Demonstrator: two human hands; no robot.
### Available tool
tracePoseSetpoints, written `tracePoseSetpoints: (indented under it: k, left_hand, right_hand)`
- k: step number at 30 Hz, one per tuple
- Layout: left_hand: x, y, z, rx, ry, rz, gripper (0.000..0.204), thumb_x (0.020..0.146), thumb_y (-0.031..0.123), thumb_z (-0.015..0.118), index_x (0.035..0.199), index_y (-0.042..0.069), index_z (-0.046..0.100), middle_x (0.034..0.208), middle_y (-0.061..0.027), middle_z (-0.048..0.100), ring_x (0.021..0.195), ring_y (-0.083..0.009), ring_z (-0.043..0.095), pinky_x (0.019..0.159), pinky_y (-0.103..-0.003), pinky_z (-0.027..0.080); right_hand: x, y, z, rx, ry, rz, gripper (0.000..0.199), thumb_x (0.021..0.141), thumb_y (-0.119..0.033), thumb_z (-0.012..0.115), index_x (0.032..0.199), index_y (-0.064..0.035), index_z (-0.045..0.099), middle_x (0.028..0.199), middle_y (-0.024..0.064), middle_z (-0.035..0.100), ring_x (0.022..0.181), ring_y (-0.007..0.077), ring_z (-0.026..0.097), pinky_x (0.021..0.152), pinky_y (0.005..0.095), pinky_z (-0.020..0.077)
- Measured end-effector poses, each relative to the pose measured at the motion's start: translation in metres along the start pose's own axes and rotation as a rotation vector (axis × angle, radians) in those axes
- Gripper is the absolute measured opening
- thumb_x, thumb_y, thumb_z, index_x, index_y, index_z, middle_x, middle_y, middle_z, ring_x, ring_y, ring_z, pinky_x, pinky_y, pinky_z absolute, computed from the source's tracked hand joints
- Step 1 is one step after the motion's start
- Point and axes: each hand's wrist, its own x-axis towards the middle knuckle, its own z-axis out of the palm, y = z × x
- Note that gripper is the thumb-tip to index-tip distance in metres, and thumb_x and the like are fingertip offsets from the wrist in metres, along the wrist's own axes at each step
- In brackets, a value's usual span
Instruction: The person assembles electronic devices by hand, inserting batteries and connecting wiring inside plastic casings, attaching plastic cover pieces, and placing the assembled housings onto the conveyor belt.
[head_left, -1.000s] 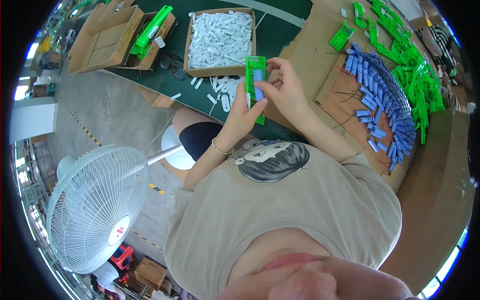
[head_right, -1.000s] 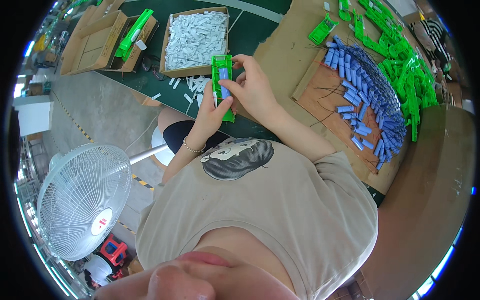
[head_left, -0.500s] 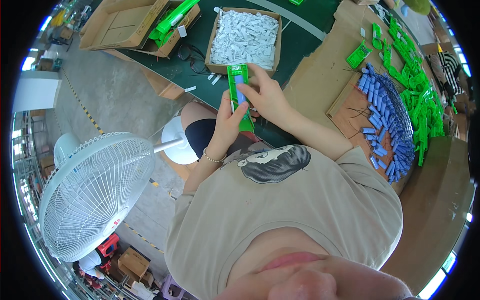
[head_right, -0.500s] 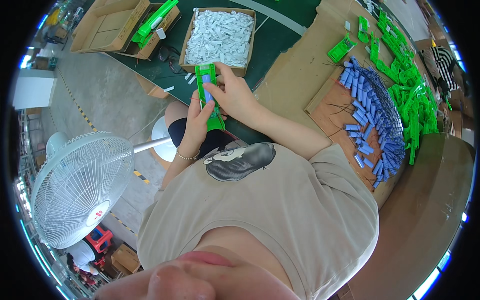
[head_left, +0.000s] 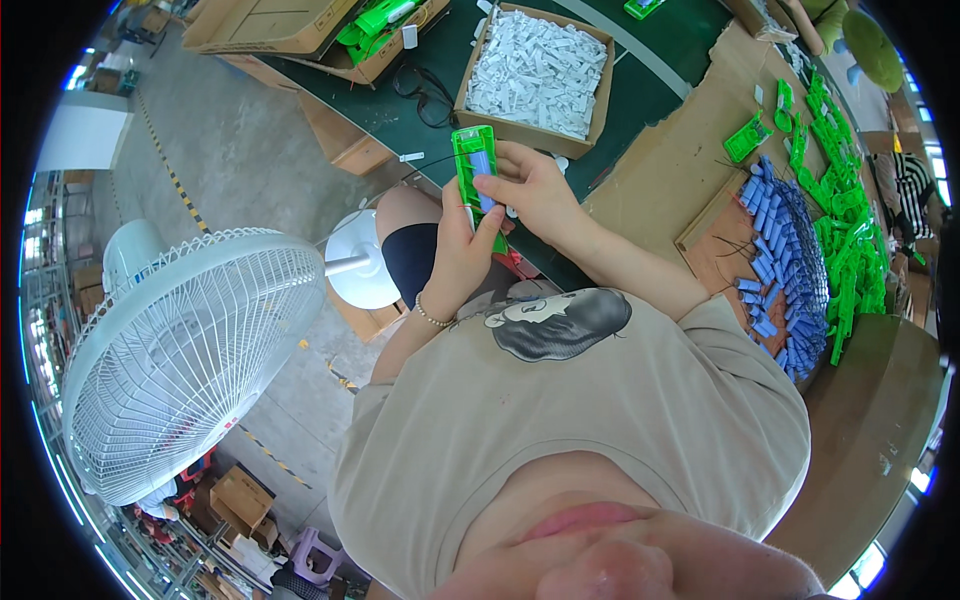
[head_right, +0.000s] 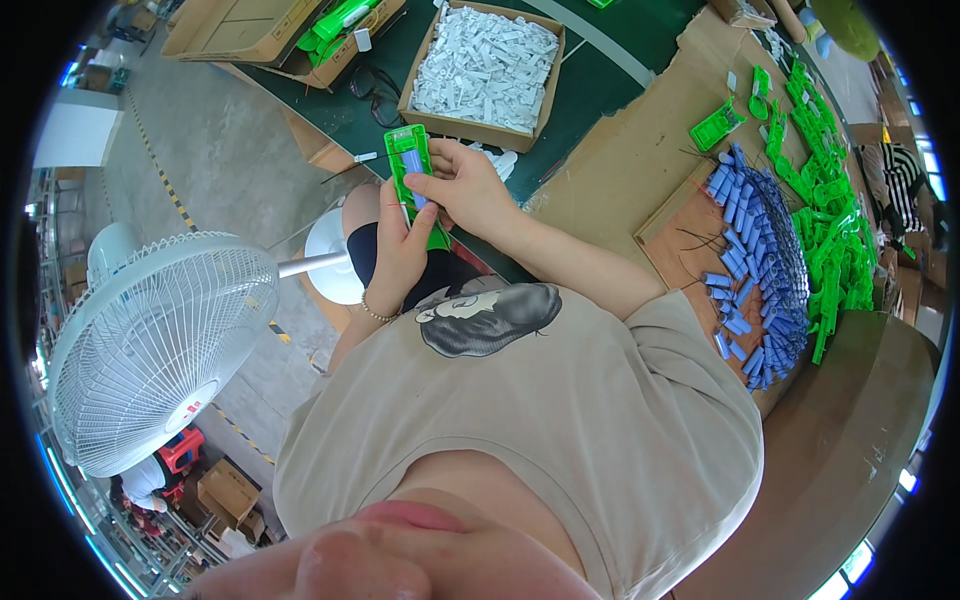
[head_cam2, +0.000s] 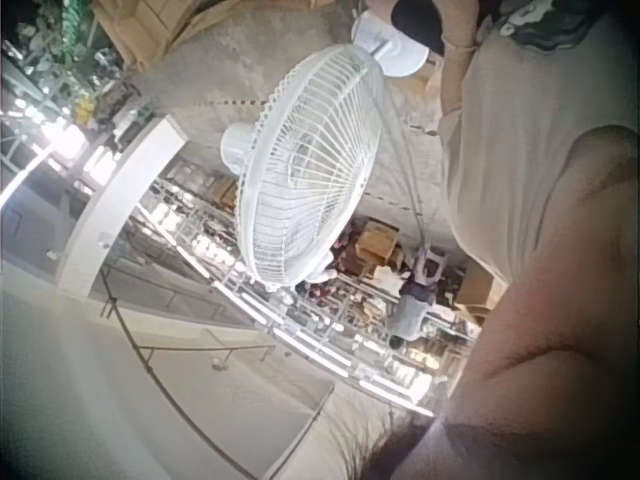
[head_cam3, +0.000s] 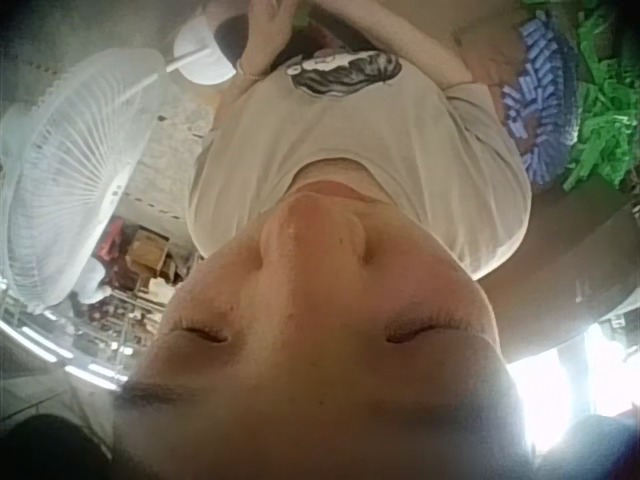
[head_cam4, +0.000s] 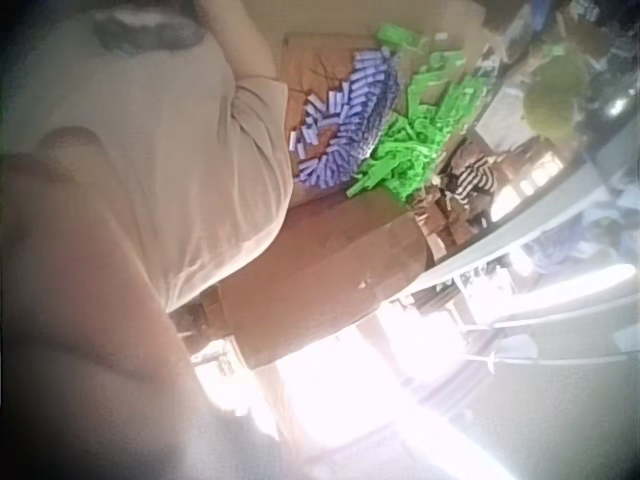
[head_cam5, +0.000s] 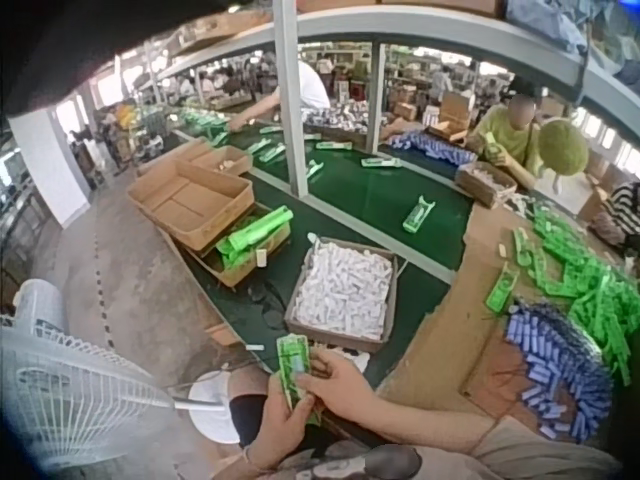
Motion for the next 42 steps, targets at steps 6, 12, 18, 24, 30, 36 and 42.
tracePoseSetpoints:
  k: [6,12,18,24,30,36,42]
  left_hand:
    - [-0.001,-0.008,-0.002,-0.005,0.009,-0.077,0.038,0.095,0.011,0.048,0.128,0.0,0.032,0.106,-0.0103,0.052,0.083,-0.0136,0.057,0.071,-0.026,0.049]
    - [-0.002,-0.018,-0.008,-0.381,-0.011,-0.181,0.033,0.094,0.007,0.046,0.123,0.001,0.033,0.105,-0.0128,0.054,0.082,-0.0178,0.063,0.071,-0.029,0.052]
    - [0.002,-0.018,-0.015,-0.495,0.046,-0.224,0.031,0.094,0.008,0.046,0.122,0.002,0.034,0.11,-0.0155,0.055,0.09,-0.0228,0.064,0.076,-0.032,0.053]
    - [0.001,-0.017,-0.017,-0.463,0.051,-0.225,0.032,0.093,0.009,0.047,0.123,0.002,0.036,0.11,-0.015,0.056,0.087,-0.0205,0.064,0.073,-0.031,0.053]
    - [0.001,-0.018,-0.015,-0.438,0.071,-0.228,0.034,0.093,0.011,0.049,0.123,0.002,0.036,0.108,-0.014,0.056,0.083,-0.0181,0.062,0.071,-0.03,0.052]
    - [0.025,0.002,-0.006,-0.36,0.139,-0.108,0.036,0.088,0.002,0.054,0.12,0.004,0.038,0.107,-0.0125,0.057,0.082,-0.0174,0.062,0.07,-0.03,0.053]
    - [0.041,0.018,0.029,-0.492,0.103,0.069,0.047,0.081,-0.005,0.06,0.122,0.002,0.038,0.104,-0.0118,0.059,0.087,-0.0168,0.063,0.075,-0.029,0.053]
  right_hand:
    - [0.001,0.006,0.009,-0.029,0.087,-0.091,0.037,0.086,-0.006,0.062,0.119,0.0052,0.05,0.097,0.0077,0.065,0.077,0.0081,0.06,0.059,0.0204,0.0476]
    - [0.037,-0.027,-0.035,-0.305,-0.026,-0.088,0.029,0.087,-0.014,0.061,0.114,-0.0018,0.06,0.089,0.0035,0.065,0.075,0.0087,0.058,0.071,0.0234,0.0479]
    - [0.108,-0.041,-0.079,-1.377,0.02,-0.613,0.018,0.077,-0.011,0.066,0.094,-0.0139,0.07,0.093,0.0089,0.059,0.091,0.0286,0.061,0.078,0.0389,0.0495]
    - [0.133,-0.026,-0.07,-1.563,-0.145,-0.77,0.017,0.076,-0.012,0.063,0.091,-0.0137,0.07,0.094,0.0092,0.059,0.091,0.028,0.061,0.076,0.037,0.0509]
    - [0.121,-0.038,-0.078,-1.364,-0.115,-0.836,0.014,0.078,-0.01,0.065,0.092,-0.0115,0.07,0.09,0.0065,0.059,0.085,0.0248,0.06,0.073,0.0332,0.0501]
    - [0.048,-0.044,-0.065,-0.582,0.012,-0.56,0.012,0.082,-0.003,0.064,0.093,-0.006,0.068,0.099,0.005,0.06,0.088,0.0151,0.058,0.073,0.0237,0.0459]
    - [-0.015,-0.014,-0.039,0.328,0.006,-0.361,0.011,0.08,0.003,0.065,0.091,0.0013,0.068,0.118,0.0114,0.054,0.099,0.019,0.059,0.084,0.0292,0.0476]
